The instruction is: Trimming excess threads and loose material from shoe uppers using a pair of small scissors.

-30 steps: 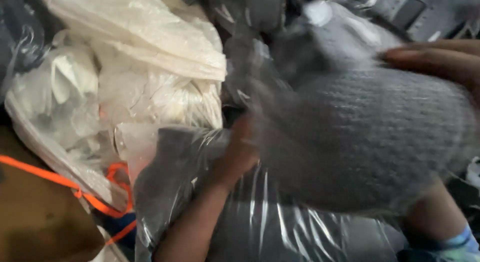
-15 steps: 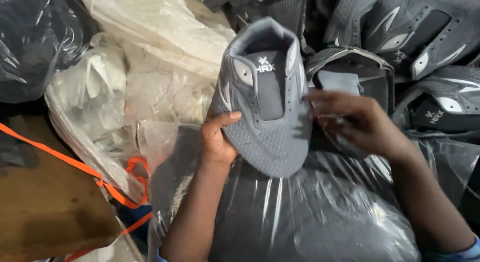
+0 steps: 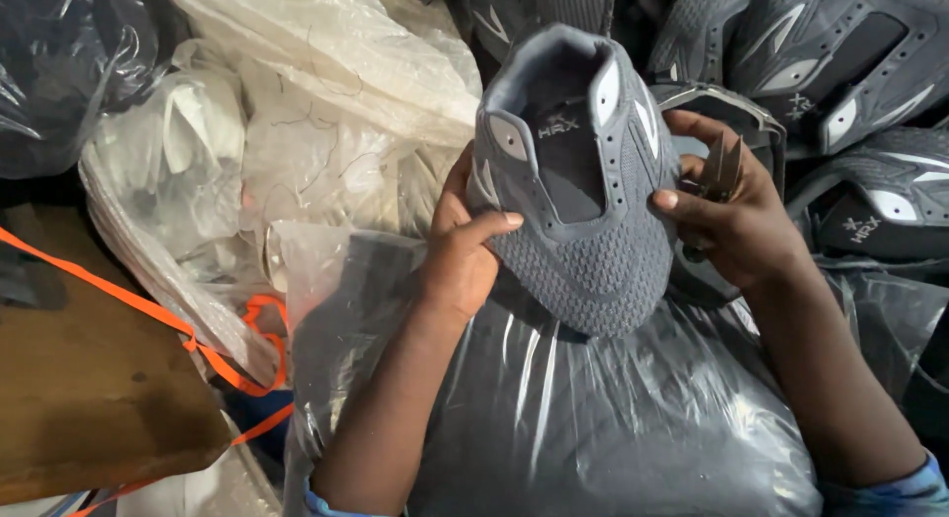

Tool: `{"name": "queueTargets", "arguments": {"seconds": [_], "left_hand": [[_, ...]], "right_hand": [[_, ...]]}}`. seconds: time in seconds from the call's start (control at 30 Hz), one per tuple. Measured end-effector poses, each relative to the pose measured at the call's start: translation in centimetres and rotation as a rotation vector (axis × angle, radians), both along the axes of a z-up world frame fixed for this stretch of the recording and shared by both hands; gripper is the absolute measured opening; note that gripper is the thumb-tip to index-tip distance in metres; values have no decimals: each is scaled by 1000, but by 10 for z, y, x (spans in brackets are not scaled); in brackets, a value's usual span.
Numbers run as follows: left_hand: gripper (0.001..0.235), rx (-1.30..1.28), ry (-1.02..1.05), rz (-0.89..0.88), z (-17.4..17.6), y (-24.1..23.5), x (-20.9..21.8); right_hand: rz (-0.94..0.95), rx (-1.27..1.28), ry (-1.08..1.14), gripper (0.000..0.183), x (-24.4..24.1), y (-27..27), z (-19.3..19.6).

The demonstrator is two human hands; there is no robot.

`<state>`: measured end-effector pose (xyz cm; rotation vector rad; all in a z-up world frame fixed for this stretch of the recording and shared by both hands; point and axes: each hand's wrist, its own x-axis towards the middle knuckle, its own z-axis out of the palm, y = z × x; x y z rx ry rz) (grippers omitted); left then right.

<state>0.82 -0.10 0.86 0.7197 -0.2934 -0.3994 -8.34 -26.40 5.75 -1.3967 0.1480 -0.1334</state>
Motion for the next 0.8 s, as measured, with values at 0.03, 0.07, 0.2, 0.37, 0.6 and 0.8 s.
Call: {"name": "queueTargets", "arguments": {"seconds": [0.03, 0.07, 0.2, 0.37, 0.6, 0.8], "left_hand": [[88, 0, -1, -3, -1, -1, 0], [88, 70, -11, 18, -2, -2, 0], [95, 706, -229, 268, 1, -5, -4], [46, 1042, -809, 536, 47, 2, -28], [27, 1047, -1005, 284, 36, -10, -40], [9, 1034, -991, 357, 21, -19, -47]], "right_hand": [[-3, 0, -1, 77, 1, 1, 1], [-14, -12, 7, 78, 1, 2, 3], [-10, -173, 80, 80, -1, 8, 12], [40, -377, 132, 81, 1, 10, 6], [104, -539, 27, 80, 1, 2, -2], [-163, -1343, -130, 66, -25, 39, 41]]}}
